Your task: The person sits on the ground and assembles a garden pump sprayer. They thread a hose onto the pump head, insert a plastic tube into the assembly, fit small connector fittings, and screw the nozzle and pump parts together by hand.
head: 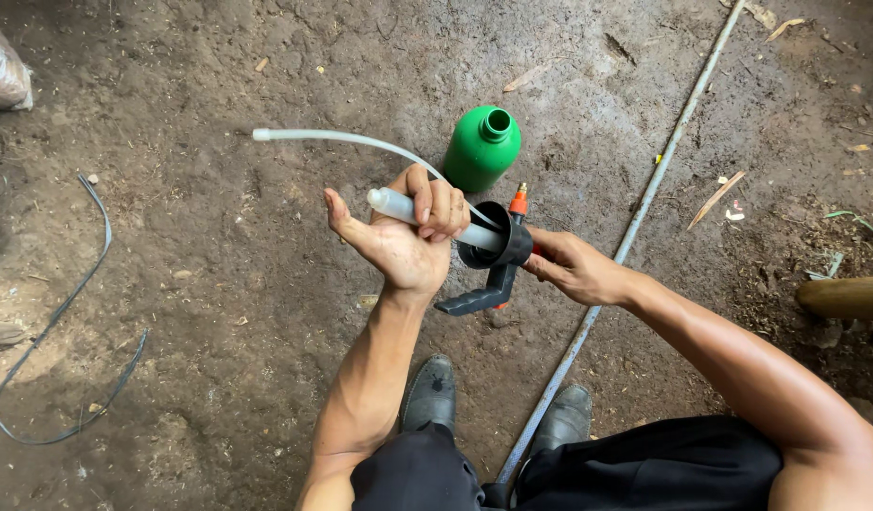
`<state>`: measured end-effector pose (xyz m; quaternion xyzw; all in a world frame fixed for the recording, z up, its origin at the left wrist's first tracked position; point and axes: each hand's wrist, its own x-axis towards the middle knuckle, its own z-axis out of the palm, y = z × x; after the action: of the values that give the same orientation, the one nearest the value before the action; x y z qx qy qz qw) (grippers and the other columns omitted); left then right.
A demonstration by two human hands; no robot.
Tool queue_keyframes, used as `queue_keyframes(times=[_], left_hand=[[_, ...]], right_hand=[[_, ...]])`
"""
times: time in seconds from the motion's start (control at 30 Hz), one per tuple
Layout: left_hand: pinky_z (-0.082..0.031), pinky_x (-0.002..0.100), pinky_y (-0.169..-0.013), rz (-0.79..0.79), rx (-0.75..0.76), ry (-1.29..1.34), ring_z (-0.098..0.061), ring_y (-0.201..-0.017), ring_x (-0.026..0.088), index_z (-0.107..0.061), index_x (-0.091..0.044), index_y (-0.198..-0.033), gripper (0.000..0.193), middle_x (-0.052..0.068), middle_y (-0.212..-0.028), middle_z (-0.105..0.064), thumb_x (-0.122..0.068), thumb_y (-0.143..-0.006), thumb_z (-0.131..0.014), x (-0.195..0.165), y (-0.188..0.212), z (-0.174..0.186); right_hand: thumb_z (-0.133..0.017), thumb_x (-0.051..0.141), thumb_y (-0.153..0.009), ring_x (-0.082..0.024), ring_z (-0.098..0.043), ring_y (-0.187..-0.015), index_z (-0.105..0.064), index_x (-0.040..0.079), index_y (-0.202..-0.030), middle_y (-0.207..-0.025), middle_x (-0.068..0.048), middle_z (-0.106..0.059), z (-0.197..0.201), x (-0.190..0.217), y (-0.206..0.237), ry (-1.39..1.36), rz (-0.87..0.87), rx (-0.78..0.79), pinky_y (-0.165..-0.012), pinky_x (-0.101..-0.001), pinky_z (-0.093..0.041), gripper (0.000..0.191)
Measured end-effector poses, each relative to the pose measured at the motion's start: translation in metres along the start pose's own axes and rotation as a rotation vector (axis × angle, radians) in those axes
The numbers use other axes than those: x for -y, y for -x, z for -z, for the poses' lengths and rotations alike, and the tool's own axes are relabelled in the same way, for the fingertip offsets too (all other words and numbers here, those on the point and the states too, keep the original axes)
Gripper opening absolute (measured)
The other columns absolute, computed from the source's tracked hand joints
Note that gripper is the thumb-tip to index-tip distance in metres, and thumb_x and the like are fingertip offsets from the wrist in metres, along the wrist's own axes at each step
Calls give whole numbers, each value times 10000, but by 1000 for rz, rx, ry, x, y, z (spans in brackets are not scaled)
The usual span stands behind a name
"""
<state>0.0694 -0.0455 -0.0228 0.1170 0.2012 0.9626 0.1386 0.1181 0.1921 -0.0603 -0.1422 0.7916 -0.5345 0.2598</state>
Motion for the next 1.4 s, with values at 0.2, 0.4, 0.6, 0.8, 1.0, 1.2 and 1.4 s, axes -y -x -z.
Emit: queue_keyframes(times=[0.2, 0.4, 0.6, 0.8, 1.0, 1.2, 1.4], left_hand=[[-227, 346, -592, 4, -51, 19, -241, -588, 157, -323, -103, -745, 825, 12, -604, -279, -920, -840, -249, -3, -1, -2], [-232, 353, -590, 10, -49, 40, -230, -569, 159, -320, -108, -731, 825, 11, -581, -280, -920, -857, -246, -9, 1, -2], [-245, 359, -606, 7, -47, 84, -229, -561, 159, -326, -110, -724, 796, 13, -570, -275, -887, -884, -261, -12, 2, -5], [-251, 365, -606, -8, -31, 126, -225, -544, 164, -341, -102, -718, 781, 12, -568, -273, -864, -887, -294, -19, 2, -7], [-232, 334, -522, -109, -43, 111, -205, -520, 156, -341, -117, -714, 733, -7, -573, -264, -821, -918, -342, -40, 1, 0], [-220, 315, -512, -164, -109, 125, -199, -459, 118, -315, -138, -738, 563, -16, -520, -239, -640, -984, -383, -70, 0, 16], [-199, 315, -486, -270, -83, 79, -168, -437, 117, -301, -147, -723, 520, -18, -499, -224, -590, -973, -407, -83, 1, 32]], right_hand=[[-510, 282, -1065, -92, -440, -783, -602, 25, -1163, -857, 29, -536, 5, 0, 4, -74, 20, 59, -695, -294, -451, 290], [-513, 338, -1056, -101, -451, -787, -618, 31, -1119, -858, 26, -530, 10, 0, 8, -132, -15, 145, -706, -302, -441, 331], [-521, 358, -1047, -97, -478, -781, -641, 58, -1050, -838, 36, -542, 18, -4, 12, -207, -78, 188, -725, -296, -450, 323], [-538, 369, -1041, -98, -505, -782, -630, 62, -934, -817, 30, -560, 38, -5, 19, -262, -82, 270, -742, -296, -432, 338], [-552, 381, -1042, -98, -484, -762, -599, 72, -866, -775, 30, -513, 62, -7, 30, -235, -77, 316, -763, -304, -430, 358], [-563, 369, -1026, -106, -501, -763, -610, 76, -853, -766, 22, -524, 72, -9, 37, -232, -74, 253, -758, -314, -439, 344], [-531, 372, -1029, -115, -492, -700, -577, 83, -959, -766, -4, -535, 55, -7, 36, -311, -95, 42, -694, -335, -485, 301]])
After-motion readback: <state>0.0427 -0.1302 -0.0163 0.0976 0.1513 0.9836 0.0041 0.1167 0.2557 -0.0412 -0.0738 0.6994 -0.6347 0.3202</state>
